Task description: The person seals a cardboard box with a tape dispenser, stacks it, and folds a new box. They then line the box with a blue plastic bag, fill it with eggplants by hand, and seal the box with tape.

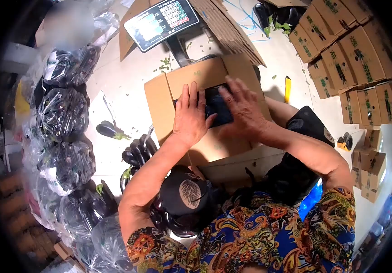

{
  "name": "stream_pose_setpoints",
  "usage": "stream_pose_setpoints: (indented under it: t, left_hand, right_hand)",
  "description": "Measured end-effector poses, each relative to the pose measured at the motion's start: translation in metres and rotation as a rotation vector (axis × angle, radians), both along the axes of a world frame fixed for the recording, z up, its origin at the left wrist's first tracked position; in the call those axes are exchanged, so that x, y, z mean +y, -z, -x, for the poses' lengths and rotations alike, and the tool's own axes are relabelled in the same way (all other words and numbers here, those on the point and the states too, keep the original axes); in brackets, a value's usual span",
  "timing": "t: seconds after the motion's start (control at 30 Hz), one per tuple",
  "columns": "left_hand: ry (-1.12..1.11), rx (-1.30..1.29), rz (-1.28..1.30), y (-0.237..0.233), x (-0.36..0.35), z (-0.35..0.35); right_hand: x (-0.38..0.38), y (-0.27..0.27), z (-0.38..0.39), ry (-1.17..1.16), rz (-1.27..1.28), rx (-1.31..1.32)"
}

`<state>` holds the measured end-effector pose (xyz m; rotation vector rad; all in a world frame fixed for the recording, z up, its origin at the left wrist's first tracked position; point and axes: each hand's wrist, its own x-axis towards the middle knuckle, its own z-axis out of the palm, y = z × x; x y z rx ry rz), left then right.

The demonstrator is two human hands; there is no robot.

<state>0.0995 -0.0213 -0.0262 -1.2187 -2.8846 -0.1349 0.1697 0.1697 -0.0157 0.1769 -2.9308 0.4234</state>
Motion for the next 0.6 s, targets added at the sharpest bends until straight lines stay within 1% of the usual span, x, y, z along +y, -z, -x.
stream_pose_setpoints:
  t: [0.03,0.1,0.13,0.17,0.2,0.27,0.3,0.33,0.4,0.43,0.5,0.57,0.6]
  left_hand:
    - [-0.008,0.013,0.015,0.001,0.0,-0.001]
    - [-0.019,0.042,0.039,0.006,0.002,0.0]
    - [-0.021,0.043,0.038,0.007,0.002,-0.001]
    - [-0.024,0.045,0.035,0.009,0.002,-0.001]
    - [-0.03,0.048,0.032,0.009,0.002,0.0]
    - [-0.015,0.068,0.015,0.01,-0.001,0.002]
    - [-0.006,0.072,0.01,0.011,-0.003,0.0]
    - [-0.012,0.059,0.021,0.011,-0.003,0.0]
    - [-0.016,0.048,0.044,0.006,-0.003,0.002]
    - [-0.011,0.042,0.012,0.005,-0.003,0.003]
    - [-0.003,0.021,-0.043,0.008,-0.008,0.003]
    - [-0.026,-0.185,-0.307,-0.003,-0.01,0.009]
    - [-0.033,-0.288,-0.433,-0.008,-0.012,0.014]
  right_hand:
    - [0.006,0.0,0.002,0.039,-0.001,0.037]
    - [0.044,0.02,0.013,0.312,0.203,-0.166]
    - [0.055,0.019,0.015,0.457,0.303,-0.266]
    - [0.063,0.018,0.009,0.444,0.495,-0.326]
    - [0.066,0.003,0.003,0.423,0.687,-0.385]
    - [0.056,-0.035,-0.005,0.287,0.714,-0.414]
    - [0.038,-0.063,-0.009,0.185,0.551,-0.382]
    - [0.023,-0.076,-0.009,0.087,0.391,-0.343]
    - [0.008,-0.049,-0.005,-0.031,0.332,-0.012]
    - [0.002,-0.033,0.001,-0.098,0.293,0.159]
    - [-0.009,-0.014,0.015,-0.093,0.265,0.208]
    - [-0.016,0.014,0.024,-0.076,0.22,0.22]
    - [-0.016,0.018,0.028,-0.068,0.175,0.214]
